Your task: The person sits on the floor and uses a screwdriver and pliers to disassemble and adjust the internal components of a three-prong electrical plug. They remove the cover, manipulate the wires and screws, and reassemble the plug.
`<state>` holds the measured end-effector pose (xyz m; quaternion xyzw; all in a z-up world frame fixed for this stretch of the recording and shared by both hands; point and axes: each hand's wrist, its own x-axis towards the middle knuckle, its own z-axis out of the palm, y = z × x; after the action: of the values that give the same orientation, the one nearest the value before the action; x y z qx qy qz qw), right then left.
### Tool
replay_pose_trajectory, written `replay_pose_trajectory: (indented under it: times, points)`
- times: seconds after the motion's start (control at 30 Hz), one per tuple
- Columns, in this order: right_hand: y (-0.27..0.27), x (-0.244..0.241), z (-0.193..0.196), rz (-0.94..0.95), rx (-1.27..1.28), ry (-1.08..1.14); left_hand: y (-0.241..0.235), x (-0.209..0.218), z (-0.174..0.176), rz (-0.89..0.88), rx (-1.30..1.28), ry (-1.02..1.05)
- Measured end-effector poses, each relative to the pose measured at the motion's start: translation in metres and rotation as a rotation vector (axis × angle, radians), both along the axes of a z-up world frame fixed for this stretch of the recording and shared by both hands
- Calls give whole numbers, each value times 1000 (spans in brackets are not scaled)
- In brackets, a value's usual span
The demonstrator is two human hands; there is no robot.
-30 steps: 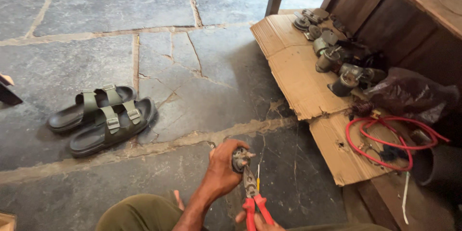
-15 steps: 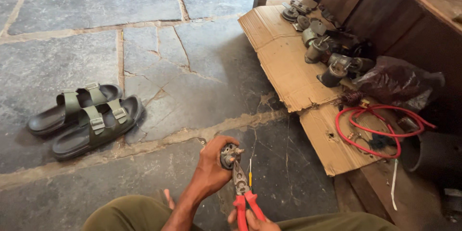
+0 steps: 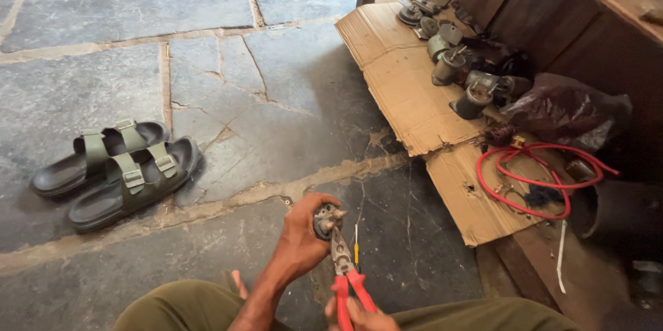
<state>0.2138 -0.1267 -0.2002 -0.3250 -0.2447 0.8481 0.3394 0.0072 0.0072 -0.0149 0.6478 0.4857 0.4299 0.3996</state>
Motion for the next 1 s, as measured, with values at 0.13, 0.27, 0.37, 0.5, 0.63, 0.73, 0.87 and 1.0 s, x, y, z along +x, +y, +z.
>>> replay_pose_trajectory:
  times: [0.13, 0.27, 0.37, 0.5, 0.63, 0.73, 0.87, 1.0]
  points:
    - [-2, -3, -4, -12, 124, -127, -1, -2, 2, 36, 186, 65]
    - [13, -8, 17, -184, 298, -745, 5, -2, 0, 69, 196, 240]
    - [11, -12, 24, -224, 357, -827, 4, -3, -6, 55, 222, 349]
    - [17, 1, 8, -65, -34, -191, 5, 5, -10, 31, 217, 260]
    - [17, -2, -14, 120, 39, -59, 3, 1, -13, 59, 273, 198]
    - [8, -2, -5, -82, 165, -420, 3, -1, -15, 63, 276, 266]
    - [10, -5, 25, -436, 1191, -1059, 7, -4, -14, 55, 290, 318]
    - [12, -2, 35, -176, 359, -623, 7, 3, -18, 64, 319, 250]
